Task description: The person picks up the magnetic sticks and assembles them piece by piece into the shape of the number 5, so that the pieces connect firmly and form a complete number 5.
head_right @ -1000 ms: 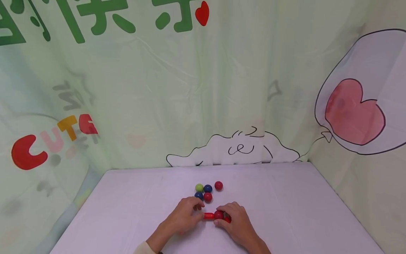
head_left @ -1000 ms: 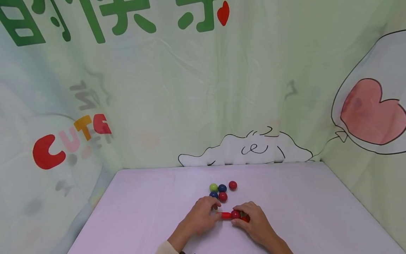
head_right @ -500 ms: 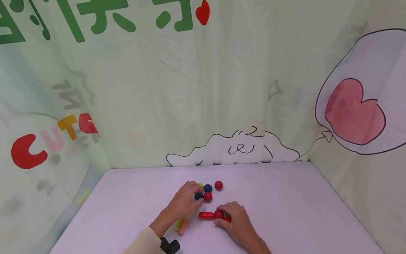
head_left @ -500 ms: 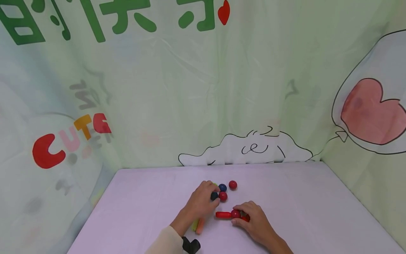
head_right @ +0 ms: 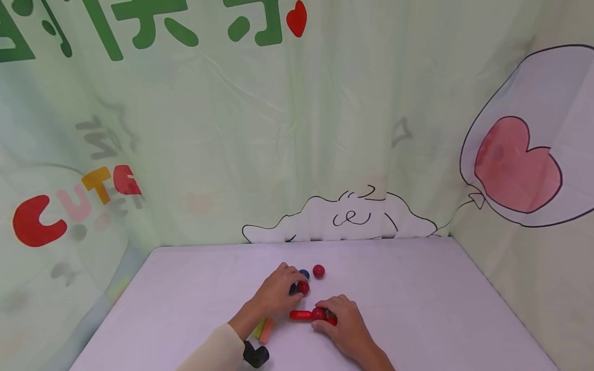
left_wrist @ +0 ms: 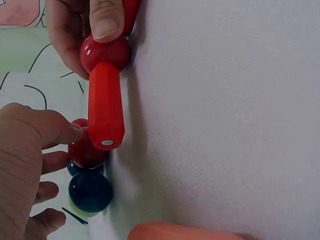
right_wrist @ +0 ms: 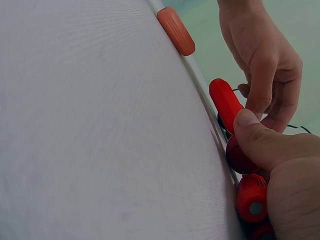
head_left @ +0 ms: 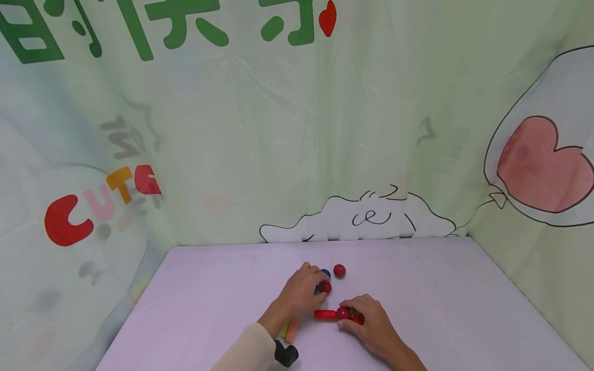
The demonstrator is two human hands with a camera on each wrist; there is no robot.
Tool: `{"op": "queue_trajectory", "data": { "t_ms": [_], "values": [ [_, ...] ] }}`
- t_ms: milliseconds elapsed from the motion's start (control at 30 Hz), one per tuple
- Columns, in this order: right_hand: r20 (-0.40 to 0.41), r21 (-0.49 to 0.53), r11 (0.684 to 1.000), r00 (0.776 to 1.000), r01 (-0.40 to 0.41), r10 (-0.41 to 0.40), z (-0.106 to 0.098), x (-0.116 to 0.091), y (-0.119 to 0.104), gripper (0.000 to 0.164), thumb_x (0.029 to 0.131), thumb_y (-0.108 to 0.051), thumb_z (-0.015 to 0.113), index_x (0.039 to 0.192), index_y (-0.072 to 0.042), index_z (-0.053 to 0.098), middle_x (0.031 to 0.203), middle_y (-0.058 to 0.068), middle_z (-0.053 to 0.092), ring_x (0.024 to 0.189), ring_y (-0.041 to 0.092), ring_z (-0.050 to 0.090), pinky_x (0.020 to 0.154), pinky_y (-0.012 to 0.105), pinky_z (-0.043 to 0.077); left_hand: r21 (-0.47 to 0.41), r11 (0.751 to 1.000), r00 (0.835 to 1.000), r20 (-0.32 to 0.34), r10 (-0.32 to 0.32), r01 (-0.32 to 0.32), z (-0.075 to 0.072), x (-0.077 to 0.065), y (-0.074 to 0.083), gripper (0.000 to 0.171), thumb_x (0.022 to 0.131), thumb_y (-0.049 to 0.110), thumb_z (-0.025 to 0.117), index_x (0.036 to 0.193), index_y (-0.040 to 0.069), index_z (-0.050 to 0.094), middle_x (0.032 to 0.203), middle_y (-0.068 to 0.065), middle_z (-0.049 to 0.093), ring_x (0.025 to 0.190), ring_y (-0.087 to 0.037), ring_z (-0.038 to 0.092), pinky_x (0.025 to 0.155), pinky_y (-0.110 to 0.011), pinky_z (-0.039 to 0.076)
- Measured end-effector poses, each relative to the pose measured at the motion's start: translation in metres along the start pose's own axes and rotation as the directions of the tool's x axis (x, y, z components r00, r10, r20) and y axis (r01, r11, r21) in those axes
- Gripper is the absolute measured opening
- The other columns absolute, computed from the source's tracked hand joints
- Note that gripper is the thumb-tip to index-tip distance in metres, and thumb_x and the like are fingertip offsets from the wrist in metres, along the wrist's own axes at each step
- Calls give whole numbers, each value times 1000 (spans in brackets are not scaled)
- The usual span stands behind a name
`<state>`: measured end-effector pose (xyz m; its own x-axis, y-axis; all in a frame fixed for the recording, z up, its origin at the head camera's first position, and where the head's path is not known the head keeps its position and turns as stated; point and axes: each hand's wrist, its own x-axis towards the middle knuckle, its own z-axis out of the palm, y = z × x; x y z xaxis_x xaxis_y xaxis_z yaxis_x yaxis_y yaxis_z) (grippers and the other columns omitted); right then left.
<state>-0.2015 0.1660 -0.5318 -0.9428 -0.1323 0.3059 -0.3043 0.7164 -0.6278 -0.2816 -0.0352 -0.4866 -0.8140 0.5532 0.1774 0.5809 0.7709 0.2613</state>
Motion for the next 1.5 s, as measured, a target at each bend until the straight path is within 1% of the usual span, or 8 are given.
{"op": "queue_trajectory", "data": {
  "t_ms": [233, 367, 600, 767, 967, 1167, 1300, 1500],
  "values": [
    [-10, 15, 999, 999, 41, -41, -1, -1, 1, 38, 75, -36, 90, 108, -22, 76, 95, -22, 66, 89, 3, 52, 80, 26, 51, 9, 1000, 1000, 11, -3, 3, 6, 2, 1, 33, 86, 31, 80, 118, 26, 75, 119, 7, 67, 102, -10, 50, 79, -21, 51],
    [-14, 27, 998, 998, 65, -65, -1, -2, 1, 38, 76, -37, 89, 108, -21, 76, 96, -21, 66, 90, 4, 53, 81, 27, 51, 29, 1000, 1000, 27, 0, 0, 8, 2, 0, 34, 85, 33, 81, 119, 27, 74, 120, 7, 67, 102, -10, 49, 80, -22, 50],
    [10, 37, 999, 999, 37, -37, -1, -2, -1, 38, 77, -40, 87, 108, -22, 76, 96, -19, 66, 91, 6, 53, 80, 25, 51, 63, 998, 998, 59, 20, -23, 10, 3, 2, 39, 84, 38, 82, 120, 29, 73, 112, 11, 69, 97, -8, 46, 76, -22, 47],
    [3, 36, 998, 999, 48, -48, 0, -2, 0, 38, 77, -40, 87, 108, -21, 76, 96, -19, 66, 89, 5, 52, 79, 25, 50, 76, 997, 998, 55, 30, -34, 9, 3, 4, 38, 84, 38, 82, 120, 28, 74, 106, 11, 69, 95, -8, 45, 74, -21, 45],
    [-12, 11, 999, 999, 42, -42, 0, -2, 1, 38, 76, -37, 89, 109, -22, 76, 95, -22, 65, 89, 2, 52, 80, 27, 50, 80, 996, 998, 43, 43, -46, 8, 3, 5, 36, 85, 39, 82, 118, 28, 74, 105, 11, 69, 94, -8, 45, 73, -21, 44],
    [-3, -2, 1000, 1000, 25, -25, 0, -2, 2, 38, 77, -36, 88, 110, -22, 76, 95, -22, 65, 89, 2, 52, 82, 28, 49, 67, 996, 998, 23, 53, -55, 10, 2, 3, 34, 86, 39, 80, 117, 26, 75, 107, 12, 70, 93, -7, 46, 74, -20, 45],
    [-6, -4, 1000, 1000, 20, -20, 1, -1, 2, 37, 77, -35, 88, 109, -21, 76, 95, -22, 66, 89, 3, 52, 82, 28, 50, 32, 998, 999, -9, 54, -53, 9, -3, 1, 34, 87, 38, 80, 117, 24, 75, 107, 10, 70, 95, -7, 47, 78, -21, 47],
    [-27, 4, 999, 999, 38, -38, 0, -1, 2, 38, 77, -35, 88, 110, -21, 76, 96, -21, 65, 90, 4, 53, 81, 27, 51, -57, 998, 999, -49, 2, -5, 4, -13, -1, 35, 87, 36, 78, 119, 22, 74, 101, 11, 65, 94, -7, 47, 75, -19, 47]
  ]
}}
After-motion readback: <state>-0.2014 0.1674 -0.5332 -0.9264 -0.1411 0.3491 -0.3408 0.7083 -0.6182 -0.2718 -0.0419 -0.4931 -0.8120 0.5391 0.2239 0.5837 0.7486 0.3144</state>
